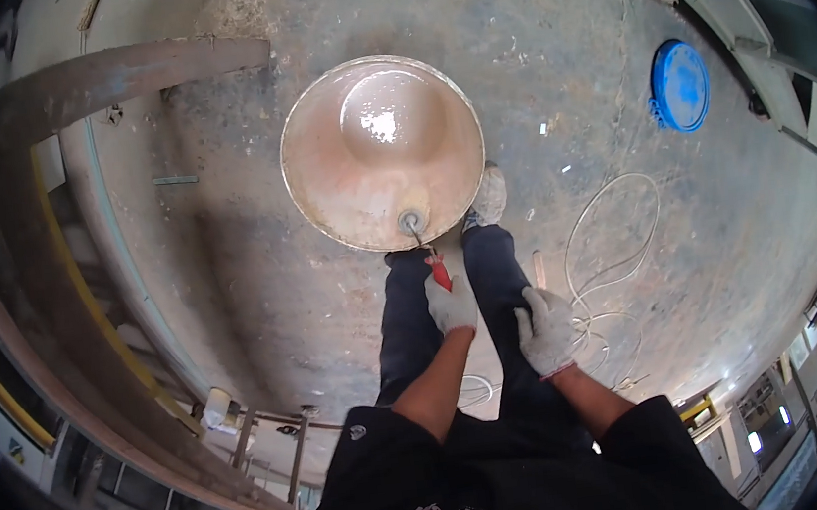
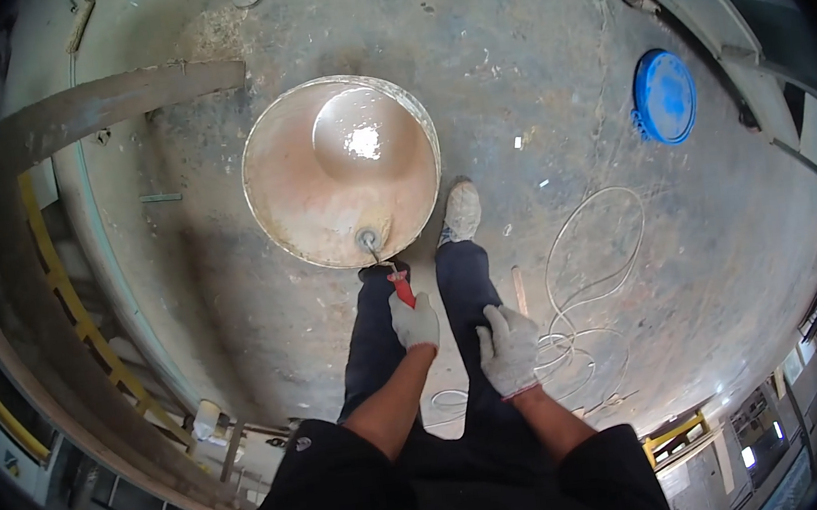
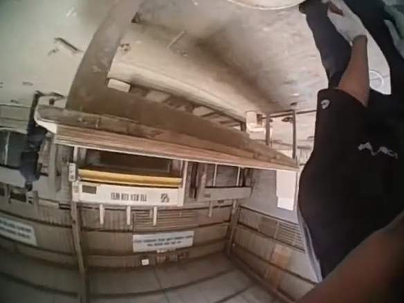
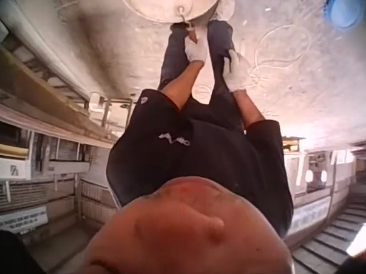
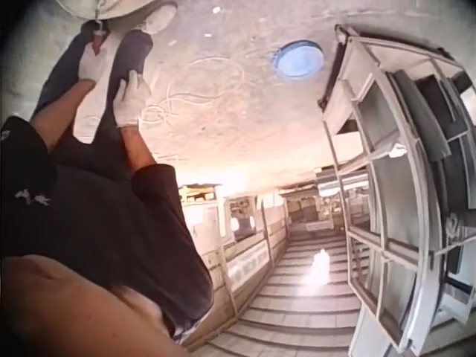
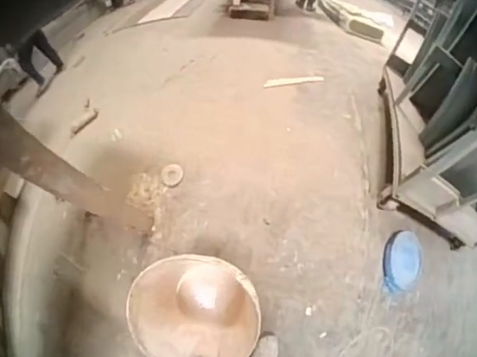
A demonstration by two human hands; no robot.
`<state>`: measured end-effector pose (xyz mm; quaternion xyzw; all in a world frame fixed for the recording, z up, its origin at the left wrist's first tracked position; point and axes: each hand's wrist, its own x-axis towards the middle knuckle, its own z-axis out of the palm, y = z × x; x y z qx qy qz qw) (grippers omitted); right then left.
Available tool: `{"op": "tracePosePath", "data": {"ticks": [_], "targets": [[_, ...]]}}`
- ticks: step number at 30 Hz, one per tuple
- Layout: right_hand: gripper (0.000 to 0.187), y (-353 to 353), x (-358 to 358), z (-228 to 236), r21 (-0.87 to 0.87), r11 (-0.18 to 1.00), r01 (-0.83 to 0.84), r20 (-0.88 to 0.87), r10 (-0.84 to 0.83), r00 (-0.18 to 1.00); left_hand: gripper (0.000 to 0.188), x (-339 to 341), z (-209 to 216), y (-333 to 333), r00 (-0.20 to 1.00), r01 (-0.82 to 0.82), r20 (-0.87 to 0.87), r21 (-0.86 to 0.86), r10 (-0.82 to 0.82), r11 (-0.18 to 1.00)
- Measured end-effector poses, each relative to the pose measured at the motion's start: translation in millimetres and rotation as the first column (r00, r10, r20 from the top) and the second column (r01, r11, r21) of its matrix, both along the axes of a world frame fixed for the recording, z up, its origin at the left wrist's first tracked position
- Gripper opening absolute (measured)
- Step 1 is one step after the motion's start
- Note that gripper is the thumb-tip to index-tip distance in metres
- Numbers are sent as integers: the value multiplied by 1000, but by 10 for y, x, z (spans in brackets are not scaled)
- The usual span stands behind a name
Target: Apply a white liquid coating to large green composite panels using a paint roller.
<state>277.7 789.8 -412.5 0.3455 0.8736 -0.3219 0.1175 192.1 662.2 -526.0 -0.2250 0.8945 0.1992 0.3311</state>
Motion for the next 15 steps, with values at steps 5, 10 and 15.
{"op": "tracePosePath", "data": {"ticks": [5,10,15], "targets": [[34,238,-225,-40,-82,994,-68,44,72,996,40,-478,784,-164,955,128,-274,47,-110,991],[34,238,-148,-186,-105,994,-30,20,32,999,31,-1990,941,6,823,568,18,-23,-568,822],[37,241,-97,-281,-107,990,95,-26,-98,995,36,-2803,314,351,522,849,272,-78,-808,523]]}}
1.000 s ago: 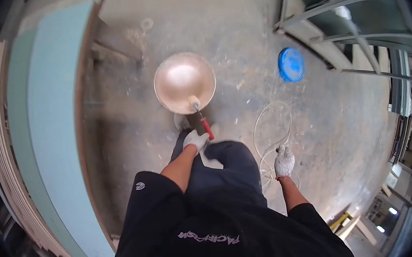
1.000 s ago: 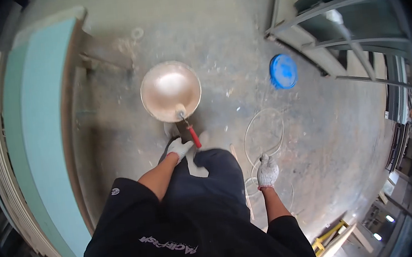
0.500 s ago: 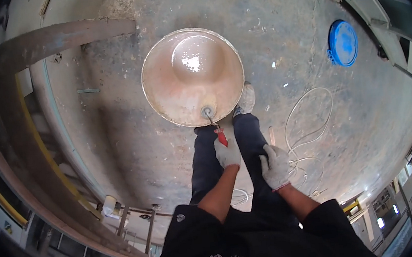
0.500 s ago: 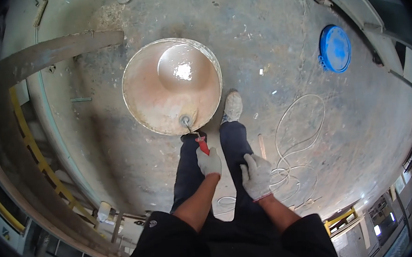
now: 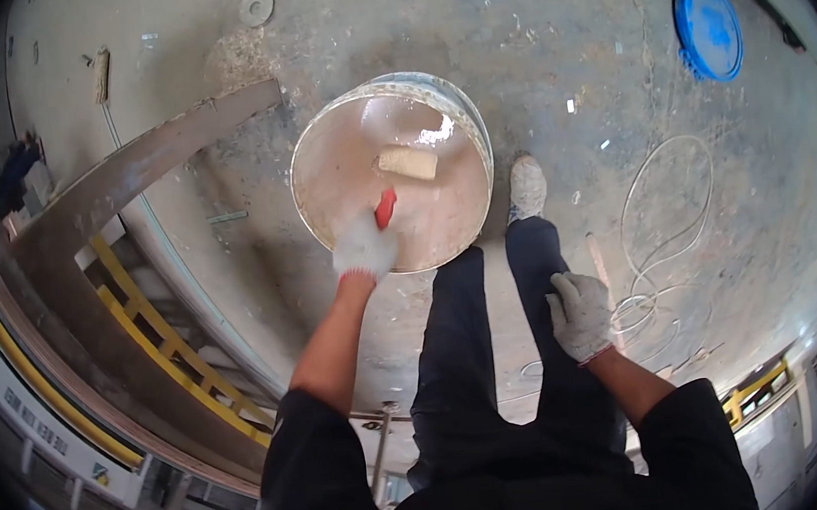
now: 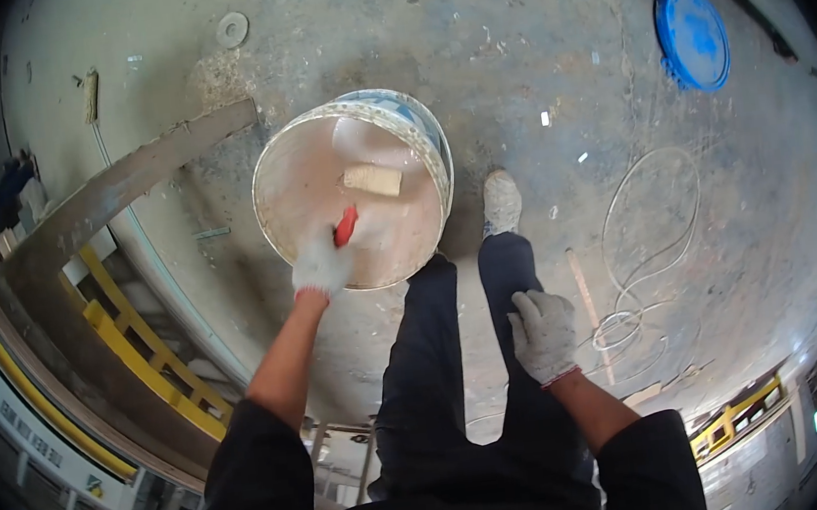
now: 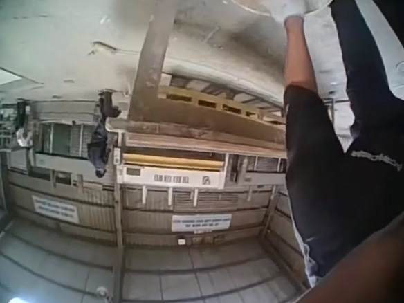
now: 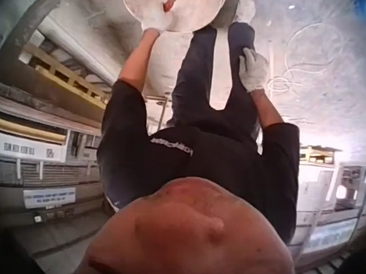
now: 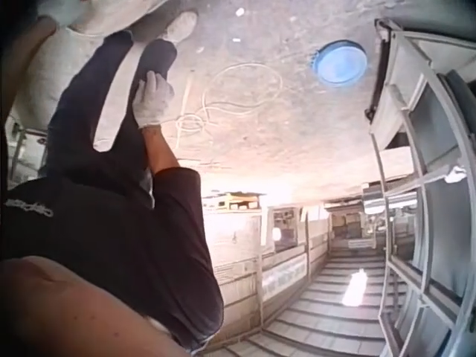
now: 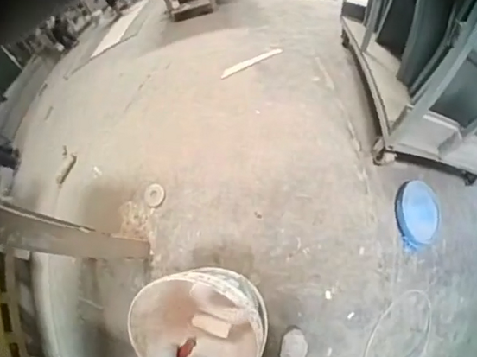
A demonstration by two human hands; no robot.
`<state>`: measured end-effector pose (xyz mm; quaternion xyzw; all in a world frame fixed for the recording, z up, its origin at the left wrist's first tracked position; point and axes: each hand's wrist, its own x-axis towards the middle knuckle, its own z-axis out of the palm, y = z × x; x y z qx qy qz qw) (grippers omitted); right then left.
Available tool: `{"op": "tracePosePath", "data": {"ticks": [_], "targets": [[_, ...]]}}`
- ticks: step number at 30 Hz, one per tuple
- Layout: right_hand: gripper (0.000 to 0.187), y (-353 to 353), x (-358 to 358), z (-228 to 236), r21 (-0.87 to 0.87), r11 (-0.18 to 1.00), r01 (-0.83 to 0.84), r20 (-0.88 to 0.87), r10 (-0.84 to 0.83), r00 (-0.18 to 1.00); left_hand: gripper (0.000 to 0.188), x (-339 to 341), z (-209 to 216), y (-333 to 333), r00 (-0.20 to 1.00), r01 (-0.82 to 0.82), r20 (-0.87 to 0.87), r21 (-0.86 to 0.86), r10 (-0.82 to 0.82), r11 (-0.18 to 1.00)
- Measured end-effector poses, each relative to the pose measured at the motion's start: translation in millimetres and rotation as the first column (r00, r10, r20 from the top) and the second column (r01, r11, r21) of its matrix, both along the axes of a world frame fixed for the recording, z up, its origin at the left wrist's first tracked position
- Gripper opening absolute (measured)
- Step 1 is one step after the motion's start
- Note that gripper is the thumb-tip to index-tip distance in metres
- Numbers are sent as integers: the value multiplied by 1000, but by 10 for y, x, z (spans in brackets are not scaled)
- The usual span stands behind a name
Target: Apply a white liquid coating to large green composite panels using a paint roller.
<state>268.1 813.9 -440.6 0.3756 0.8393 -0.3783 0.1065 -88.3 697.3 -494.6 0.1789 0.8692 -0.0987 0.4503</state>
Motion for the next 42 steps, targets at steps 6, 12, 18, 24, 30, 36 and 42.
{"op": "tracePosePath", "data": {"ticks": [6,12,18,24,30,36,42], "targets": [[40,-123,134,-91,52,994,101,-10,-101,995,36,-148,-938,205,978,207,48,-85,-203,975],[41,-257,170,-143,40,976,216,-48,-214,976,31,-360,-1519,553,927,370,65,-10,-368,929],[45,-217,134,-136,65,975,211,-41,-209,977,31,35,-1273,227,966,260,17,-85,-259,962],[44,-189,99,-185,52,977,205,-55,-202,978,34,-316,-1484,539,936,333,133,-32,-326,942],[42,-248,108,-119,73,979,189,-45,-186,982,44,-4,-1488,19,927,350,140,8,-347,937],[42,-310,172,-109,54,982,183,-51,-180,982,45,25,-1593,222,986,160,32,31,-161,987],[39,-347,150,-190,86,970,226,-99,-217,971,41,-324,-1683,347,937,258,240,18,-254,966]]}}
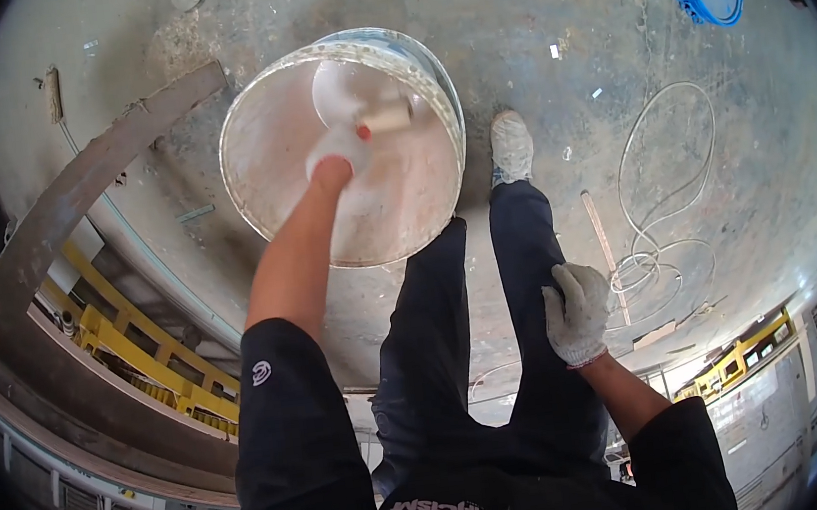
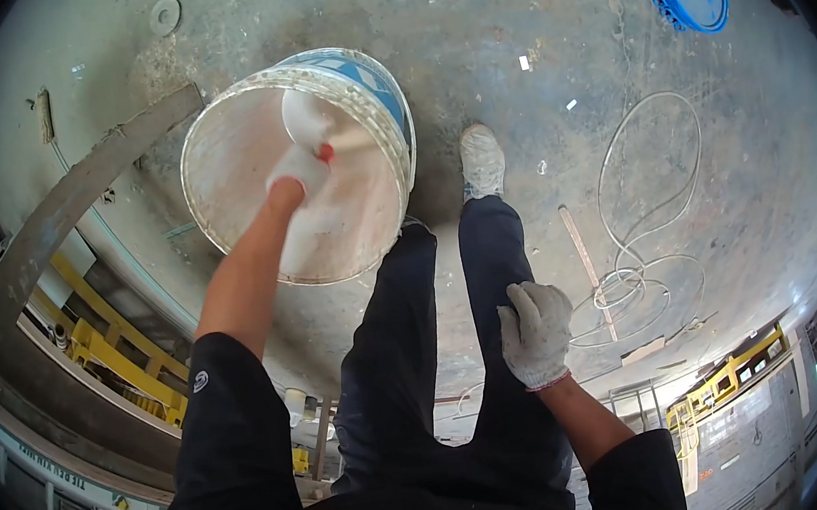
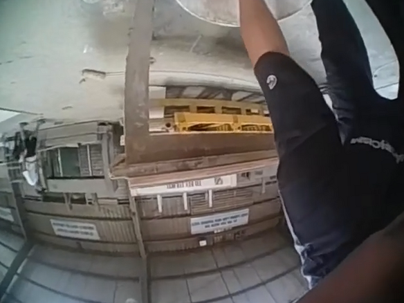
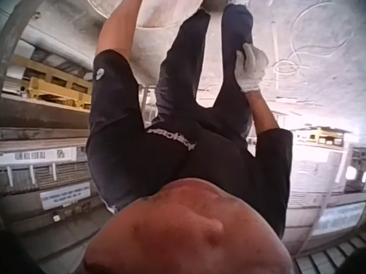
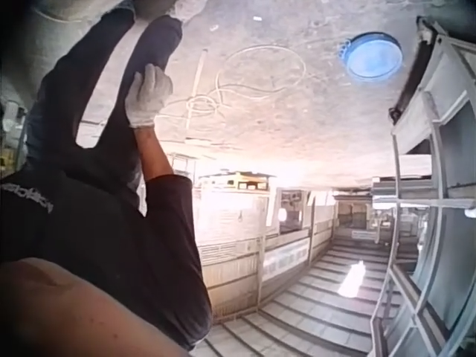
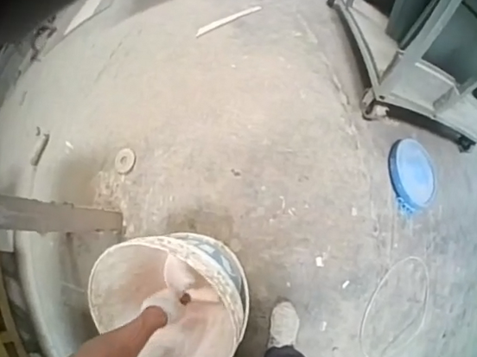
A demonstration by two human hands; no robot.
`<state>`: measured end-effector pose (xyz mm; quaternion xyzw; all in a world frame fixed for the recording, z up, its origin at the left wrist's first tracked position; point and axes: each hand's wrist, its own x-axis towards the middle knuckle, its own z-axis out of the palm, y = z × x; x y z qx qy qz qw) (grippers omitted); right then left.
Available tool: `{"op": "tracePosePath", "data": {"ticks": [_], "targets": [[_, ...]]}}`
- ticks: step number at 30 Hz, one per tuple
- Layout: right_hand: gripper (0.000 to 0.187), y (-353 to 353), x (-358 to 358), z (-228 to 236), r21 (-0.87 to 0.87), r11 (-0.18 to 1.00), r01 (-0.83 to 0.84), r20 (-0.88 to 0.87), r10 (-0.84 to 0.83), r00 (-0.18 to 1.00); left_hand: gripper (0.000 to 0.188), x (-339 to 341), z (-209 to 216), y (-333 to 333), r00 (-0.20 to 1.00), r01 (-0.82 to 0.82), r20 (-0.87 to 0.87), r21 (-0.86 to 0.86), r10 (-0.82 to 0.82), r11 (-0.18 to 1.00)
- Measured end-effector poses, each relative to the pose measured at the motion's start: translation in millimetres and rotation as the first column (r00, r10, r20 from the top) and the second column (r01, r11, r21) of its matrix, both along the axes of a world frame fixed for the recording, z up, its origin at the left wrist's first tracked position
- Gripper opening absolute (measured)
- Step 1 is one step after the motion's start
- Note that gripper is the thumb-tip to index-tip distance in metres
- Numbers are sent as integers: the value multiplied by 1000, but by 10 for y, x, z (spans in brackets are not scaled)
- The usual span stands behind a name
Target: Apply a white liquid coating to large green composite panels using a paint roller.
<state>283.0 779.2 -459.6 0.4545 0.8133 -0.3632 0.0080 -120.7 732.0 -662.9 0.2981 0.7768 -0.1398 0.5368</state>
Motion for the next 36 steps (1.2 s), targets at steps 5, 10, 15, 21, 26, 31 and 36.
{"op": "tracePosePath", "data": {"ticks": [5,10,15,21,26,31,36], "targets": [[35,-20,161,62,-1,999,-40,104,40,994,34,405,173,-82,944,-64,-321,65,82,996],[21,-89,75,42,5,999,-46,2,46,999,37,-97,-45,-142,988,85,-130,54,-77,995],[20,-31,102,95,13,999,-30,23,30,999,38,320,155,-188,942,-10,-336,61,30,998],[21,-58,32,67,17,1000,-19,-5,20,1000,49,-50,191,3,989,101,-100,-38,-105,994],[20,-34,125,64,42,999,-10,3,10,1000,40,301,453,-146,959,36,-284,57,-18,998],[19,-87,24,76,18,999,-37,2,37,999,43,-20,151,-295,976,182,-127,30,-177,983],[27,-58,227,110,57,998,-40,71,36,997,50,424,322,49,962,1,-273,87,23,996]]}}
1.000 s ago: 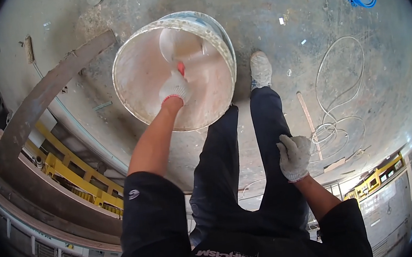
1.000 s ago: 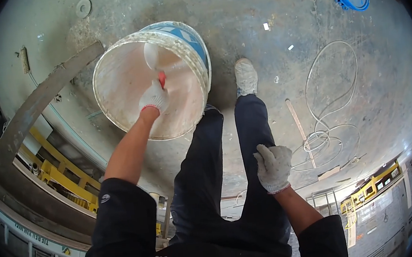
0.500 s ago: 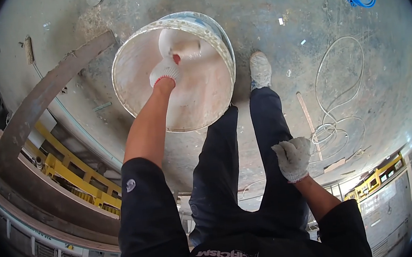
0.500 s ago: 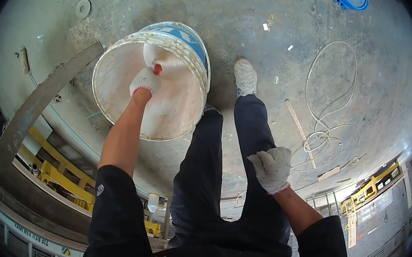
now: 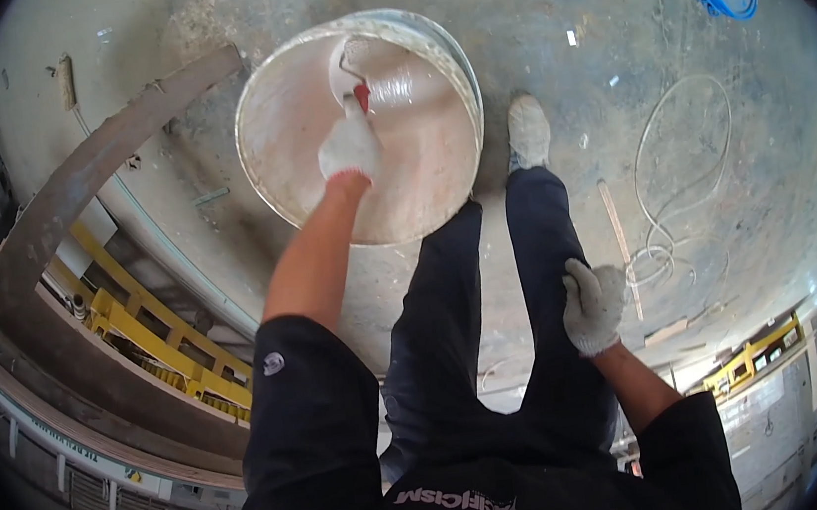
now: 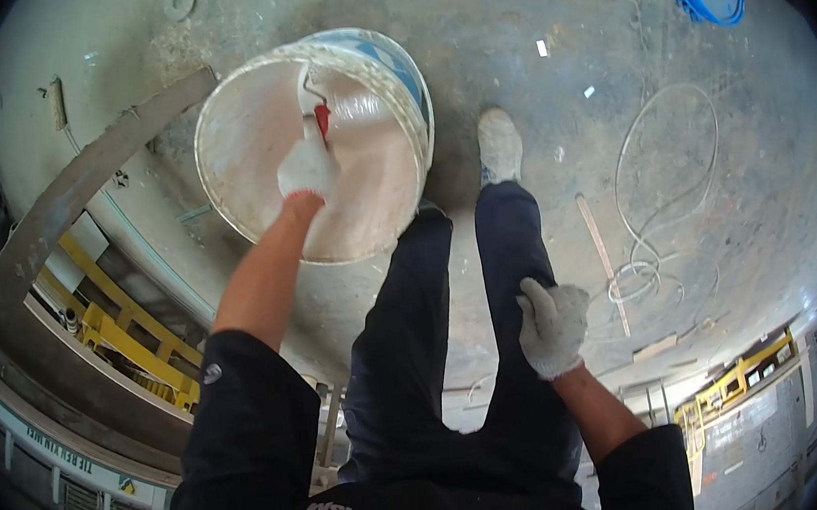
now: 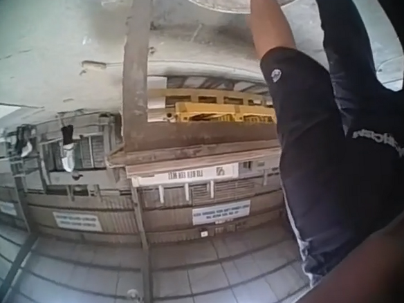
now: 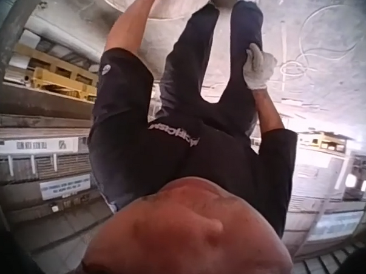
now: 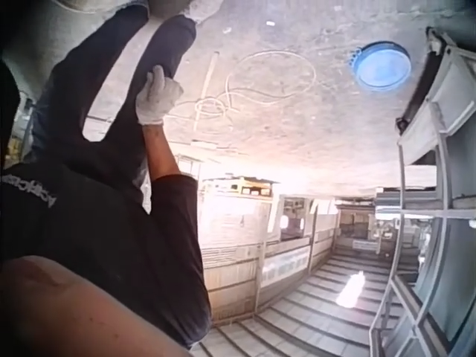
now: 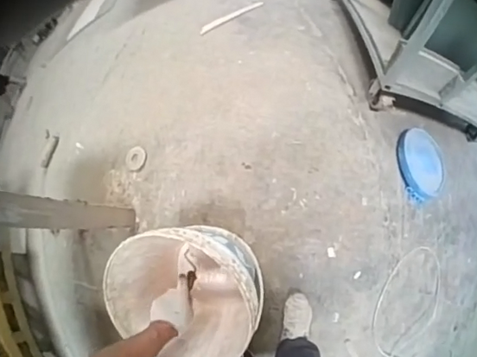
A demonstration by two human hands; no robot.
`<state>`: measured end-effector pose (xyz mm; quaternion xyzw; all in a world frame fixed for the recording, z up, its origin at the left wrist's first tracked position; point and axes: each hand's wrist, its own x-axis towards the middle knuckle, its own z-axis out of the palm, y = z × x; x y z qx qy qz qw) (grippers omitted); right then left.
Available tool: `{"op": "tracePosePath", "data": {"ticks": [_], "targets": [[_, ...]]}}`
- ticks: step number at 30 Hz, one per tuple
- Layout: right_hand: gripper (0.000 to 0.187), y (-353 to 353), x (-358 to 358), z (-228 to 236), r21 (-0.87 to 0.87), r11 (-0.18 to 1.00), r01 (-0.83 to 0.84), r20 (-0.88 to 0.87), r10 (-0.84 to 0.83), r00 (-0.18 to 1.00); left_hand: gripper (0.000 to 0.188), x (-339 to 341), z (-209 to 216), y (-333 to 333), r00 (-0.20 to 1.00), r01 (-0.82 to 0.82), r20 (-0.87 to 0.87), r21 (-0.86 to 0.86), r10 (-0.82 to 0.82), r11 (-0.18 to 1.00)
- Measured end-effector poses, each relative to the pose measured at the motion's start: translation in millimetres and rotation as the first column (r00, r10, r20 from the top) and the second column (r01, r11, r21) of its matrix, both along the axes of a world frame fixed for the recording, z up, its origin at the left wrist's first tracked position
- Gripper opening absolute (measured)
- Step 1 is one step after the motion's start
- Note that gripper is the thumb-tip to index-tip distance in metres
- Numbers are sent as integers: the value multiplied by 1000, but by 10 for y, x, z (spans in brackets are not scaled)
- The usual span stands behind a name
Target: Apply a white liquid coating to large green composite panels using a paint roller.
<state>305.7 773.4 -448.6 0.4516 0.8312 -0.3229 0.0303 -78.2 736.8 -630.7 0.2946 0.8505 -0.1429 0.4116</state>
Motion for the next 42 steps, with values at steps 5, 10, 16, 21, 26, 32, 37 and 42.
{"op": "tracePosePath", "data": {"ticks": [5,10,16,21,26,32,37,42], "targets": [[29,-64,-186,-19,-24,999,-32,-21,31,999,44,-381,-291,-562,982,144,115,42,-148,989],[28,6,-130,-44,26,1000,-7,-19,7,1000,35,72,-138,-94,987,-154,-44,25,154,988],[25,-13,-112,-20,9,999,-50,6,50,999,38,33,-141,-121,990,-52,135,88,40,995],[19,-24,-128,0,14,998,-55,-107,56,993,40,204,-192,-27,967,-238,-66,90,244,967],[16,10,-129,6,11,997,-78,-112,79,991,59,-17,-166,-87,968,127,225,-71,-108,989],[20,39,-90,2,34,999,-37,-44,39,998,40,237,-249,-59,940,-334,-53,80,338,939],[23,100,-176,15,20,998,-57,-44,57,997,39,45,-229,-98,940,-263,224,-1,257,965],[22,173,-204,72,15,996,-83,-61,83,995,43,23,-52,105,946,-286,-117,133,302,949]]}}
